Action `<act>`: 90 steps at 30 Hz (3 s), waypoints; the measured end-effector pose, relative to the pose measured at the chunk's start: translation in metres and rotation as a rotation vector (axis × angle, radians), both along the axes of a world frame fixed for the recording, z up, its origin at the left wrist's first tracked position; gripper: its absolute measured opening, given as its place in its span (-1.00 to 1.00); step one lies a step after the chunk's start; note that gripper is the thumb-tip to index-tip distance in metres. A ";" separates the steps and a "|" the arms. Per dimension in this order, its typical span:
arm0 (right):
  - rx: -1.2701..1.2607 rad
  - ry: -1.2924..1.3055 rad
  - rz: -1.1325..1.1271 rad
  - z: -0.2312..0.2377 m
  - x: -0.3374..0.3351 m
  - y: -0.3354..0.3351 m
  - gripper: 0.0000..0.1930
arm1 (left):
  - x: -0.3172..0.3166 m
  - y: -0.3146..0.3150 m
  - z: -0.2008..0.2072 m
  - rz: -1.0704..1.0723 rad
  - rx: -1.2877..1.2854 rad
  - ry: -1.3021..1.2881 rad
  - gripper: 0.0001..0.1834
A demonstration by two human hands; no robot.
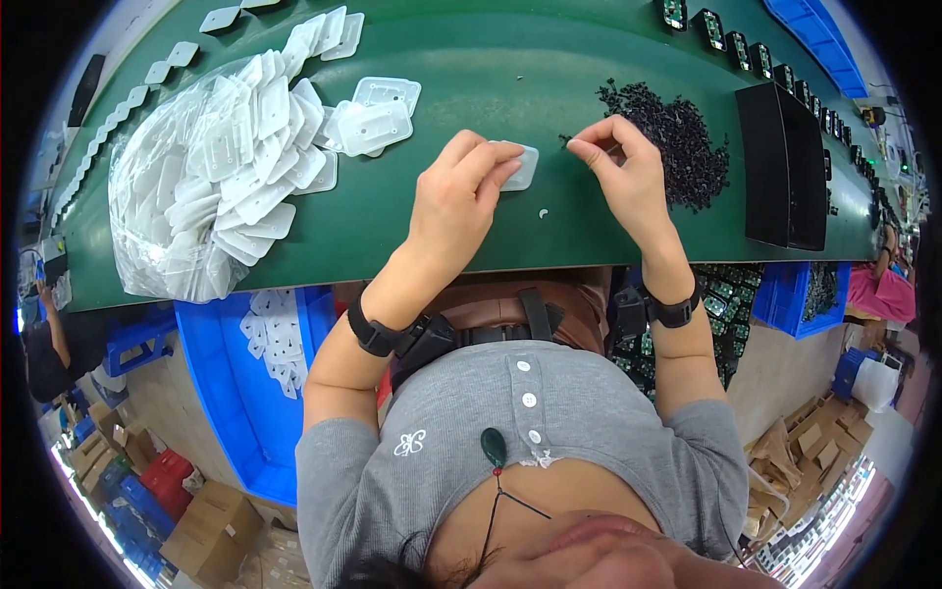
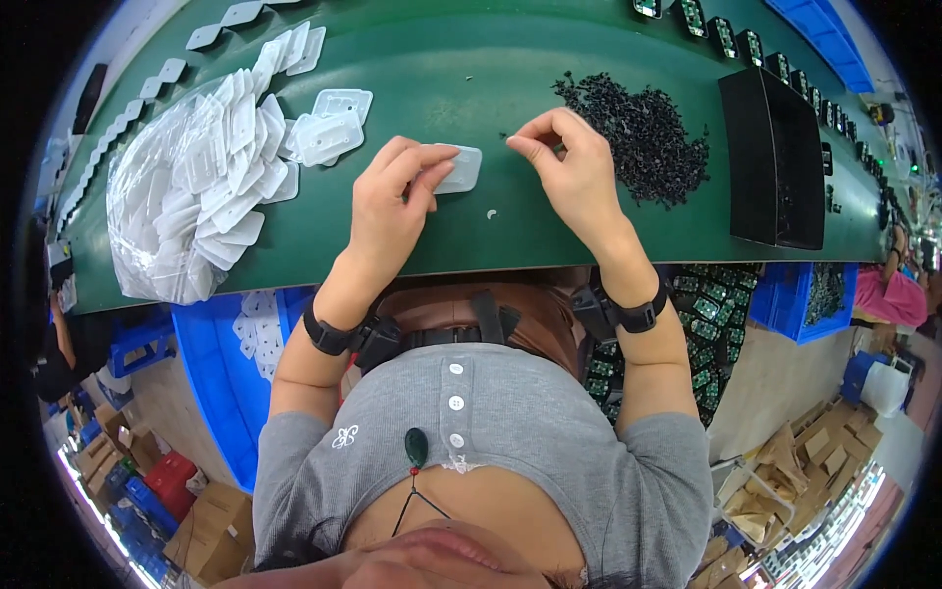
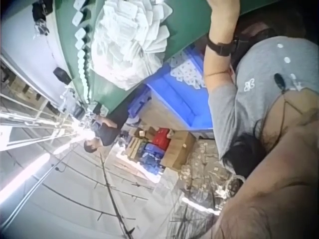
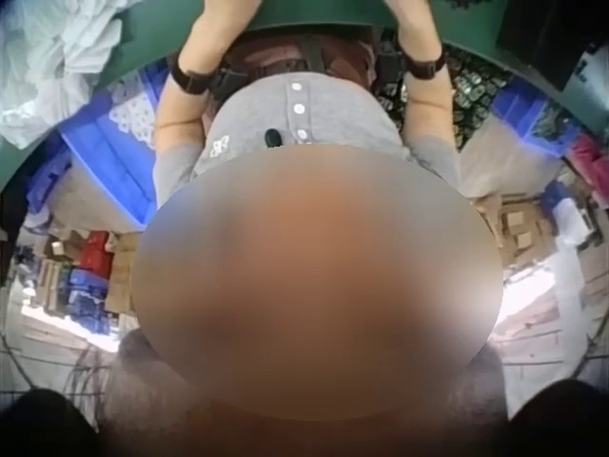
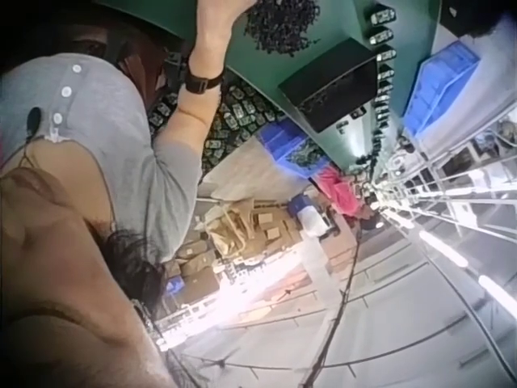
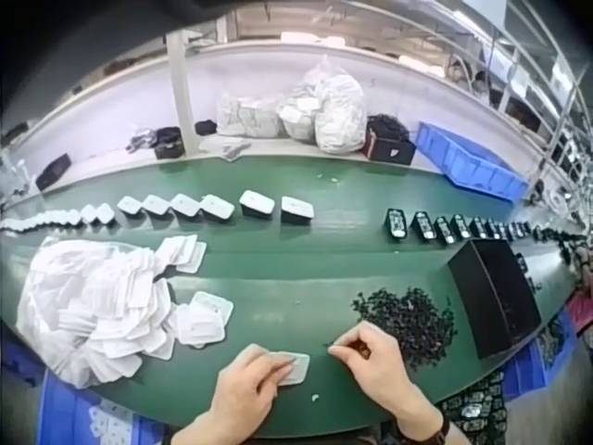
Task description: The person picks up a white plastic plate and a black rubber piece, fits the rubber piece into the plate, and then presses the assembled unit onto a black electronic housing before placing it on the conveyor belt.
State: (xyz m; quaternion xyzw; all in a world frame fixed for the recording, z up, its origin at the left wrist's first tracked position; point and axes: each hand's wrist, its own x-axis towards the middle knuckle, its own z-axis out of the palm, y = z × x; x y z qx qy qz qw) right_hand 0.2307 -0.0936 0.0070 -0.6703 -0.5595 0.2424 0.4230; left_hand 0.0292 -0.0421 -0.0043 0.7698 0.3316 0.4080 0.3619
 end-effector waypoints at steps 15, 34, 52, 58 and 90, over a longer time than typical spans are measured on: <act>-0.024 0.220 0.118 0.015 -0.034 -0.013 -0.90 | 0.003 -0.013 0.002 -0.066 -0.498 -0.276 -0.72; 0.252 0.065 -0.050 -0.003 -0.057 -0.014 -0.77 | -0.010 -0.015 -0.004 -0.052 -0.579 -0.485 -0.90; -0.099 0.144 0.251 0.028 0.013 0.047 -0.69 | -0.019 0.020 -0.002 0.111 -0.624 -0.215 -0.82; 0.262 -0.866 -0.470 0.010 0.162 0.178 -0.51 | -0.018 0.054 -0.011 0.137 -0.149 0.172 -0.94; 0.193 -0.256 0.398 0.002 -0.027 0.001 -0.52 | -0.044 0.027 -0.019 -0.120 0.238 0.214 -0.44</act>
